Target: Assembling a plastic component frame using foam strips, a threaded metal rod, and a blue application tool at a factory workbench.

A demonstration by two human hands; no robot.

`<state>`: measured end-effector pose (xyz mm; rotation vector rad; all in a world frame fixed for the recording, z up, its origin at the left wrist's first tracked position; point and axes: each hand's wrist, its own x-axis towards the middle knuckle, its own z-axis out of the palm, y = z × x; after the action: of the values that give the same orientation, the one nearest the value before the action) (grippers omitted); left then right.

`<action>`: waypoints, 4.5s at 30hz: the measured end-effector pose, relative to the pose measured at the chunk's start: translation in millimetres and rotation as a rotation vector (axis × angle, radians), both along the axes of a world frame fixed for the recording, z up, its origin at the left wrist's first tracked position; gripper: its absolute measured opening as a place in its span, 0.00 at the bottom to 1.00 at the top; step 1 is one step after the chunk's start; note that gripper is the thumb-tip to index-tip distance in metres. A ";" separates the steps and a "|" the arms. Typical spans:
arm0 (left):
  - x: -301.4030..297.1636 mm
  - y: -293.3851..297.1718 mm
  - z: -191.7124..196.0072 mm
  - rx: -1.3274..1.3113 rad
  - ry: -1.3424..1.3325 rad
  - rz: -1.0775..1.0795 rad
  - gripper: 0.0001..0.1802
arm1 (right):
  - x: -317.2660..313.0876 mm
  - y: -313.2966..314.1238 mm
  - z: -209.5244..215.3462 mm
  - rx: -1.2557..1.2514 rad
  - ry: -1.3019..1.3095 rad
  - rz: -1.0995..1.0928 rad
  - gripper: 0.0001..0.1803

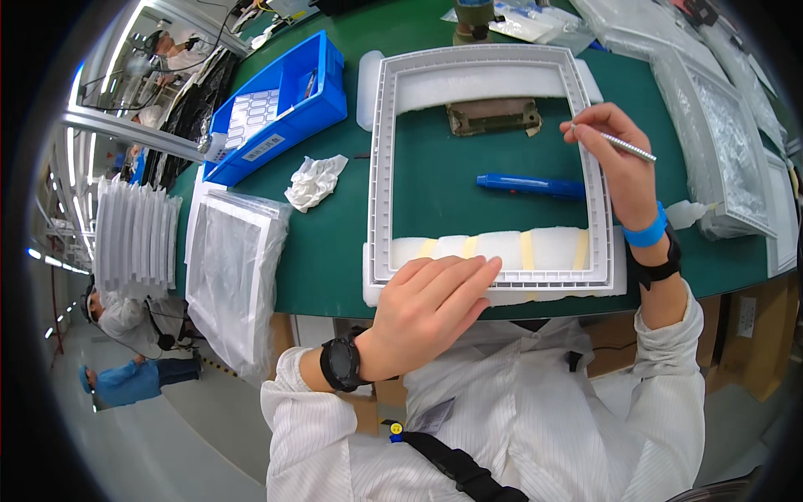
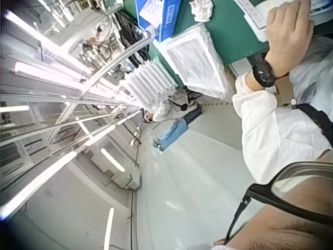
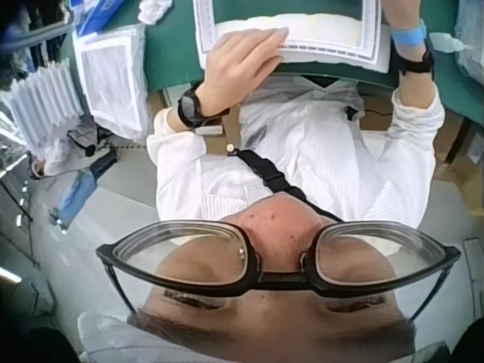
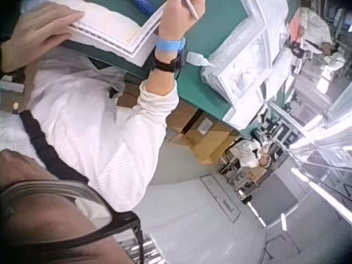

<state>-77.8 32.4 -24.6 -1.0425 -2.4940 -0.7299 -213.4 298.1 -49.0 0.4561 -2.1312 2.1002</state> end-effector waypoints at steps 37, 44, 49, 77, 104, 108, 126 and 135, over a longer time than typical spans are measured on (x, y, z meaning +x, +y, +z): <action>-63.9 -10.9 105.7 0.137 -0.379 -0.109 0.15 | 43.2 9.7 84.9 -0.253 -0.084 0.210 0.09; -114.9 27.4 104.6 0.686 -0.269 -0.228 0.15 | 17.1 -46.4 120.7 -0.337 -0.006 0.437 0.07; -120.6 16.9 87.9 0.596 -0.196 -0.161 0.18 | 8.4 -57.6 98.5 -0.264 -0.015 0.350 0.05; -121.2 11.4 84.5 0.449 0.033 -0.076 0.14 | 9.6 -67.1 76.1 -0.327 0.167 0.362 0.08; -110.9 9.3 84.4 0.547 -0.034 -0.286 0.22 | 5.6 -63.3 75.0 -0.058 0.799 0.278 0.17; -110.3 8.8 85.4 0.533 -0.044 -0.282 0.22 | 4.7 -62.3 76.0 0.013 0.862 0.249 0.19; -111.8 8.4 89.7 0.482 -0.058 -0.160 0.18 | 4.5 -68.5 67.7 0.006 0.833 0.251 0.15; -135.7 -6.0 89.4 0.568 -0.652 -0.187 0.12 | 0.9 -67.9 75.5 0.089 0.550 0.223 0.09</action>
<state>-213.5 26.4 64.7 -0.9172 -2.4052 -1.9570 -212.5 230.2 26.4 1.1727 -1.9109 1.7020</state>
